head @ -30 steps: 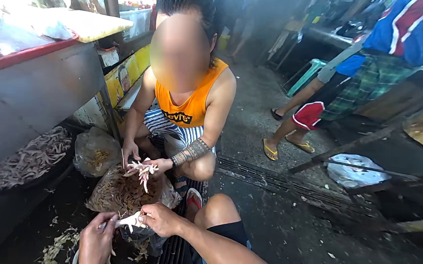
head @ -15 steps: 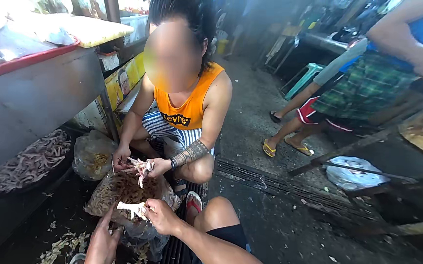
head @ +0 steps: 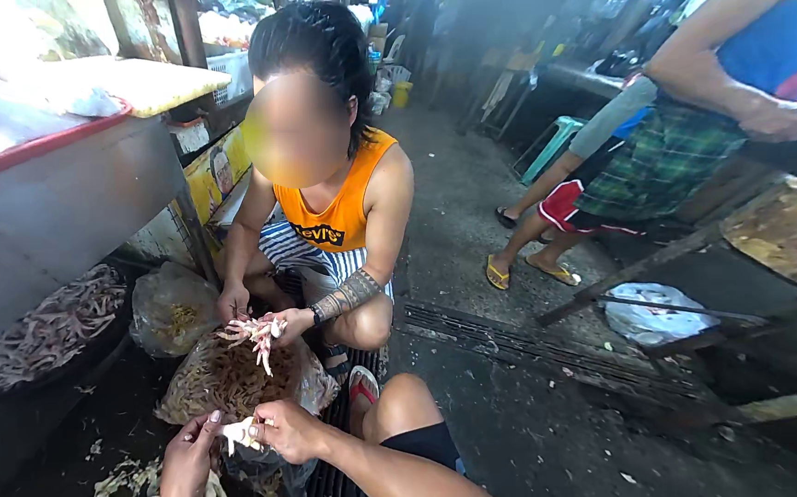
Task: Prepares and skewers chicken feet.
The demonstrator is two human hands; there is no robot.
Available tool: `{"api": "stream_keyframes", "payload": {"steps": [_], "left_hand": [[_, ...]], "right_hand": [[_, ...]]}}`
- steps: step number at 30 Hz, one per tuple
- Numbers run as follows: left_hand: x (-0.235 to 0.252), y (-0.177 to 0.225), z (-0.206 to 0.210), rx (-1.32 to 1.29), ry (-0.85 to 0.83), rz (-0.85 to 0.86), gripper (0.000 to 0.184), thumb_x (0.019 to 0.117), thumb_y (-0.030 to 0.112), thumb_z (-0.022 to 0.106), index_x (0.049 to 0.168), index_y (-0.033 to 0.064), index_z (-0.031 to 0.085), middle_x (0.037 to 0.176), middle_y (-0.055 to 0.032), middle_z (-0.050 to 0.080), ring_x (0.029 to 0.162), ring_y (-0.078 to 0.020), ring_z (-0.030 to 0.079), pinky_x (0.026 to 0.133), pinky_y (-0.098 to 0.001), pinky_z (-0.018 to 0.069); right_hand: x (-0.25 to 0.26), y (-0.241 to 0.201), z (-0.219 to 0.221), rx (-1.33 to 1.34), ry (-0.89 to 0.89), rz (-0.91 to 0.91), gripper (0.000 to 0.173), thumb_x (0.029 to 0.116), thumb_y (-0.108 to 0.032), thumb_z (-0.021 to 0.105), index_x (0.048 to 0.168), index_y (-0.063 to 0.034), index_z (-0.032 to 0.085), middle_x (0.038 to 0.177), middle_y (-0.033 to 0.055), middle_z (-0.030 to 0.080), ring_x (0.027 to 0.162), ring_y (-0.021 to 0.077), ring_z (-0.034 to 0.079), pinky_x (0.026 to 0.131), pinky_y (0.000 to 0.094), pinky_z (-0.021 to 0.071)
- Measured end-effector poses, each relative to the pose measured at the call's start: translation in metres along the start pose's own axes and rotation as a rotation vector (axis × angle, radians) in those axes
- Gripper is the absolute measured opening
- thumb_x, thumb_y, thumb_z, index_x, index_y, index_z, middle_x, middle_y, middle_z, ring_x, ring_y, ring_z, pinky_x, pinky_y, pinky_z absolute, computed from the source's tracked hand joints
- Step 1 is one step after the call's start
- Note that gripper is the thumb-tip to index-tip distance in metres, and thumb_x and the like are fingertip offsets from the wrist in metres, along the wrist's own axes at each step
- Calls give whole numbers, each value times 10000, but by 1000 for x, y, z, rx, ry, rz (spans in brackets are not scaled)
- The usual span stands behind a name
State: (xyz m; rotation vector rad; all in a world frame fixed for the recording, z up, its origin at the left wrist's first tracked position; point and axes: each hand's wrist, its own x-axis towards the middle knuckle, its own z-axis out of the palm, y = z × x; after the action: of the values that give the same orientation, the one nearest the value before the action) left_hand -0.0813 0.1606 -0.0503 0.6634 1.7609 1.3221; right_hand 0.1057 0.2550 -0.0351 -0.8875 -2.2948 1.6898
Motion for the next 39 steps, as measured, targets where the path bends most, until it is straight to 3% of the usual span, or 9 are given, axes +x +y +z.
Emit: {"api": "stream_keyframes", "payload": {"steps": [4,8,12,19,27,29,32,35,39], "left_hand": [[-2,-6,-1,66,-48,-15,182,999,185,648,997,8,684,667,-44,627,497,-119,541,474,-289,485],[-1,-10,-1,5,-160,-42,106,953,111,676,990,12,669,630,-41,599,465,-111,510,441,-267,455],[0,-8,2,57,-73,1,199,1030,185,592,944,12,638,595,-26,573,449,-118,515,444,-289,482],[11,-1,1,403,143,-5,380,1032,340,605,886,0,694,694,-116,591,635,-249,562,631,-516,485],[20,18,8,212,236,-86,308,999,282,682,848,14,672,722,-92,591,657,-200,548,650,-456,474],[26,20,3,243,244,-82,297,993,288,683,871,17,689,759,-113,618,694,-230,577,675,-487,485],[39,17,-37,277,343,-57,410,1020,319,597,1063,-80,682,986,-271,670,905,-395,654,834,-636,521],[33,46,-53,51,430,-54,448,1055,341,548,1149,-88,635,1016,-210,638,883,-272,612,816,-503,530],[22,64,-48,-180,277,-106,383,1065,352,539,1163,3,662,940,-120,666,783,-192,631,731,-422,566]], "right_hand": [[0,8,7,20,-16,19,336,1067,-258,509,1089,44,654,964,196,656,905,296,648,852,494,525],[7,12,7,84,-59,39,392,1058,-297,562,1238,41,648,1106,220,685,1012,299,675,954,486,531],[16,15,17,49,-99,46,423,1072,-344,529,1028,51,674,897,174,663,824,268,646,801,487,530],[22,1,28,-22,-185,-27,417,1091,-311,476,1002,55,657,884,198,640,831,315,634,792,531,512],[9,-28,30,-94,-61,-70,383,1079,-269,484,917,44,634,827,184,614,812,315,618,771,526,492],[1,-32,29,-77,-36,-102,375,1079,-254,472,898,33,631,787,158,596,769,282,602,735,494,489],[-30,-55,32,-13,-54,-238,370,1081,-231,471,876,22,648,731,110,594,689,204,592,657,407,494],[-59,-84,27,73,-28,-256,303,1070,-158,479,987,59,675,823,112,656,743,153,628,723,346,540],[-30,-76,19,239,52,-150,333,1050,-120,456,1297,10,640,984,62,716,844,112,673,778,305,589]]}}
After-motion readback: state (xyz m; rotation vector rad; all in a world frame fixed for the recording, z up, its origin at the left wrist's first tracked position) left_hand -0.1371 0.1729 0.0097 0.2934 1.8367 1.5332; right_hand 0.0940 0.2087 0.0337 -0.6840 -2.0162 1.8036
